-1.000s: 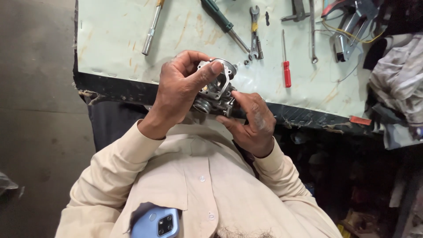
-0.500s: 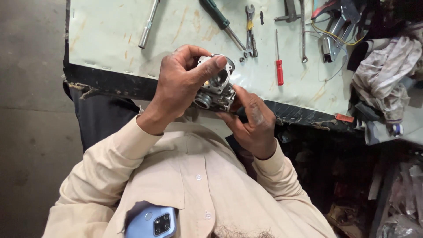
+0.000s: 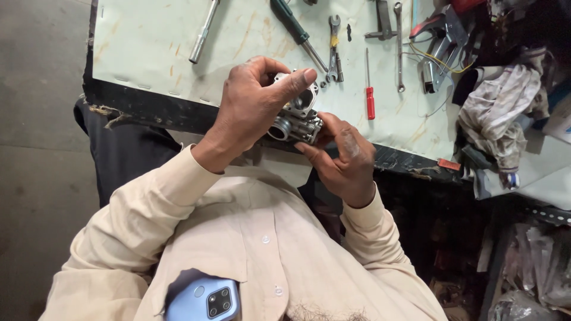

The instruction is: The recorder is disassembling and cleaning a motorcycle carburetor using tools at a workbench.

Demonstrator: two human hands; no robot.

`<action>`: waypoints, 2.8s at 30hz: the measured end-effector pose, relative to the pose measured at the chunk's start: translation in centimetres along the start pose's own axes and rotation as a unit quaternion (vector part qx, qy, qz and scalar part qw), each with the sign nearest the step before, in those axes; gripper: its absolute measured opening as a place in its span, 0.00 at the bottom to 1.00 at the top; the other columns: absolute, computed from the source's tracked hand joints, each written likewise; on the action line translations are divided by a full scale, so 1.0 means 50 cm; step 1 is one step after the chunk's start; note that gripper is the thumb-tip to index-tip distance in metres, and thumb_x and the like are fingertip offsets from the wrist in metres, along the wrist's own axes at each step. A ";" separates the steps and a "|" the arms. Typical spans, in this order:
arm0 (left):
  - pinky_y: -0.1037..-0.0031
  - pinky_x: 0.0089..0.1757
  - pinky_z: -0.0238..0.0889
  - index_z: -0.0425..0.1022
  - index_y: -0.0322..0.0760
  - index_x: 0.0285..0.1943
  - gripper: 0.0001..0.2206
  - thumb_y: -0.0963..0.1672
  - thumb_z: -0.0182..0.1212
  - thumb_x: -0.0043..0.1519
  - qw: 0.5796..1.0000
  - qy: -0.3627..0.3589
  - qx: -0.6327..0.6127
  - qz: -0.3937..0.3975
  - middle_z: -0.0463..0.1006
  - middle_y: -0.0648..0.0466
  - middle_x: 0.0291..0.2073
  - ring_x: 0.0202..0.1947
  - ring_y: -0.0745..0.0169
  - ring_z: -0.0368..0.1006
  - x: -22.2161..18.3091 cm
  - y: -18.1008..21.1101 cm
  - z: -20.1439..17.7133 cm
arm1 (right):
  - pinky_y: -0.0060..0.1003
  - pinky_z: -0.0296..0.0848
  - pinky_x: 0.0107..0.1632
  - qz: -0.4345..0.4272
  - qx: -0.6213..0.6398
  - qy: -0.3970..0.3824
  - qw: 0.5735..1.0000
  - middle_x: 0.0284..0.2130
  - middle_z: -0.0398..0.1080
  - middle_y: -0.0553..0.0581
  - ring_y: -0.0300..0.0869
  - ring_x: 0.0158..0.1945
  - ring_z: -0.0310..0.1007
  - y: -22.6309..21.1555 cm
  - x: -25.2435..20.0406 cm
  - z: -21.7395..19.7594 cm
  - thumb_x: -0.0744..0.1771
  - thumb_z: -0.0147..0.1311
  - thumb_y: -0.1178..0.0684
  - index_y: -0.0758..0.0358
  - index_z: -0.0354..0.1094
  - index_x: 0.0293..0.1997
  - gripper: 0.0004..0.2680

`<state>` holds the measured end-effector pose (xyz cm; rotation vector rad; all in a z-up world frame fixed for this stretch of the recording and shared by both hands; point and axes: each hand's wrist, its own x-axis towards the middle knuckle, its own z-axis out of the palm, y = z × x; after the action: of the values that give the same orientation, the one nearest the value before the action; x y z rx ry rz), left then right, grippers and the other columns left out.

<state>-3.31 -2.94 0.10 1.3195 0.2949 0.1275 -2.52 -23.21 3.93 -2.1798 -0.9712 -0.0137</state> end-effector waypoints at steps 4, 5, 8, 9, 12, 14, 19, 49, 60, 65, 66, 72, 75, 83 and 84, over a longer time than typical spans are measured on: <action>0.84 0.28 0.69 0.78 0.31 0.39 0.23 0.56 0.70 0.57 0.998 0.009 0.053 -0.020 0.81 0.57 0.25 0.26 0.76 0.76 -0.003 0.015 0.007 | 0.34 0.75 0.39 -0.018 -0.035 -0.017 0.999 0.37 0.75 0.60 0.40 0.36 0.77 0.019 0.003 -0.008 0.64 0.72 0.55 0.70 0.67 0.58 0.19; 0.82 0.28 0.69 0.79 0.32 0.39 0.23 0.56 0.70 0.56 0.996 0.022 0.084 -0.012 0.81 0.56 0.24 0.26 0.75 0.77 -0.004 0.015 0.011 | 0.33 0.74 0.37 -0.011 -0.041 -0.029 0.999 0.35 0.75 0.59 0.39 0.34 0.76 0.024 0.004 -0.012 0.64 0.72 0.54 0.69 0.68 0.55 0.18; 0.79 0.29 0.70 0.79 0.32 0.40 0.24 0.57 0.70 0.56 0.991 0.039 0.131 0.001 0.81 0.54 0.23 0.26 0.72 0.78 -0.008 0.019 0.016 | 0.31 0.72 0.35 0.025 -0.018 -0.057 0.998 0.31 0.75 0.56 0.37 0.31 0.76 0.039 0.006 -0.015 0.65 0.71 0.53 0.69 0.70 0.51 0.15; 0.78 0.30 0.71 0.79 0.32 0.39 0.25 0.57 0.70 0.56 0.988 0.043 0.148 0.006 0.81 0.53 0.23 0.26 0.71 0.79 -0.008 0.021 0.016 | 0.30 0.72 0.34 0.054 0.013 -0.072 0.996 0.29 0.76 0.54 0.36 0.30 0.76 0.045 0.006 -0.015 0.65 0.70 0.53 0.69 0.71 0.49 0.13; 0.78 0.29 0.71 0.77 0.32 0.41 0.24 0.56 0.71 0.56 0.984 0.053 0.163 0.038 0.82 0.53 0.23 0.25 0.70 0.80 -0.015 0.022 0.017 | 0.28 0.73 0.37 0.122 0.154 -0.080 0.977 0.31 0.76 0.52 0.34 0.33 0.75 0.059 -0.006 0.000 0.68 0.67 0.51 0.71 0.72 0.47 0.12; 0.77 0.28 0.71 0.76 0.31 0.42 0.24 0.56 0.72 0.57 0.982 0.057 0.174 0.051 0.81 0.53 0.23 0.24 0.69 0.80 -0.020 0.023 0.017 | 0.28 0.71 0.36 0.161 0.210 -0.075 0.961 0.30 0.75 0.51 0.33 0.32 0.72 0.074 -0.021 0.012 0.68 0.66 0.50 0.71 0.72 0.46 0.12; 0.77 0.27 0.71 0.75 0.32 0.42 0.22 0.54 0.73 0.59 0.980 0.055 0.161 0.104 0.83 0.54 0.24 0.24 0.69 0.82 -0.032 0.020 0.017 | 0.26 0.66 0.30 0.248 0.321 -0.067 0.911 0.25 0.71 0.49 0.31 0.26 0.66 0.096 -0.039 0.026 0.67 0.65 0.48 0.72 0.72 0.42 0.13; 0.75 0.53 0.71 0.57 0.20 0.74 0.32 0.47 0.63 0.66 0.996 -0.054 0.000 0.065 0.76 0.47 0.53 0.52 0.66 0.74 0.001 -0.026 -0.036 | 0.32 0.69 0.34 -0.028 0.032 0.048 0.998 0.35 0.69 0.56 0.37 0.31 0.68 0.014 0.072 0.049 0.65 0.72 0.52 0.69 0.66 0.63 0.22; 0.78 0.52 0.71 0.57 0.25 0.75 0.29 0.42 0.61 0.66 0.993 -0.031 -0.108 0.027 0.76 0.50 0.52 0.51 0.70 0.73 0.008 -0.021 -0.041 | 0.32 0.69 0.33 -0.109 0.019 0.089 0.990 0.37 0.68 0.55 0.39 0.34 0.67 0.036 0.087 0.080 0.67 0.69 0.58 0.62 0.66 0.66 0.20; 0.79 0.47 0.71 0.58 0.26 0.75 0.28 0.42 0.59 0.66 0.997 -0.019 -0.059 0.034 0.75 0.53 0.51 0.48 0.71 0.72 0.001 -0.011 -0.030 | 0.32 0.71 0.35 -0.080 0.078 0.114 0.987 0.38 0.67 0.54 0.38 0.34 0.69 0.057 0.081 0.106 0.66 0.71 0.59 0.59 0.67 0.66 0.21; 0.79 0.48 0.71 0.58 0.27 0.75 0.27 0.42 0.59 0.67 0.996 -0.016 -0.072 0.049 0.74 0.54 0.53 0.49 0.71 0.72 -0.003 -0.014 -0.026 | 0.33 0.70 0.35 -0.076 0.093 0.124 0.985 0.37 0.67 0.54 0.38 0.34 0.68 0.059 0.081 0.110 0.66 0.72 0.59 0.59 0.67 0.65 0.21; 0.63 0.63 0.63 0.72 0.32 0.64 0.15 0.41 0.59 0.69 0.908 0.110 0.250 0.317 0.64 0.33 0.68 0.68 0.43 0.65 -0.031 0.026 0.006 | 0.35 0.73 0.41 -0.065 0.106 0.104 0.987 0.41 0.67 0.57 0.41 0.39 0.70 0.056 0.075 0.090 0.66 0.68 0.61 0.60 0.65 0.68 0.22; 0.59 0.70 0.60 0.77 0.35 0.60 0.14 0.42 0.68 0.67 0.909 0.034 0.260 0.322 0.76 0.42 0.65 0.75 0.42 0.63 -0.042 -0.004 -0.014 | 0.36 0.72 0.44 -0.046 0.103 0.085 0.990 0.42 0.66 0.58 0.44 0.41 0.69 0.042 0.060 0.092 0.68 0.62 0.63 0.62 0.62 0.70 0.21; 0.65 0.59 0.67 0.75 0.35 0.54 0.14 0.40 0.68 0.61 0.956 0.056 0.206 0.201 0.79 0.48 0.59 0.63 0.49 0.74 -0.034 0.018 -0.039 | 0.35 0.73 0.41 0.111 0.176 0.149 0.967 0.42 0.72 0.59 0.40 0.39 0.71 0.099 0.039 0.027 0.68 0.54 0.65 0.66 0.69 0.60 0.13; 0.69 0.51 0.70 0.76 0.38 0.51 0.13 0.41 0.68 0.57 0.976 0.063 0.167 0.126 0.81 0.51 0.56 0.55 0.52 0.79 -0.035 0.026 -0.042 | 0.34 0.72 0.38 0.215 0.164 0.208 0.940 0.37 0.75 0.58 0.38 0.35 0.71 0.121 0.037 0.011 0.70 0.56 0.63 0.67 0.74 0.54 0.08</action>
<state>-5.47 -1.10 1.12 1.6851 0.2624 0.3918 2.57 -24.34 0.31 -1.9232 -0.2278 -0.0939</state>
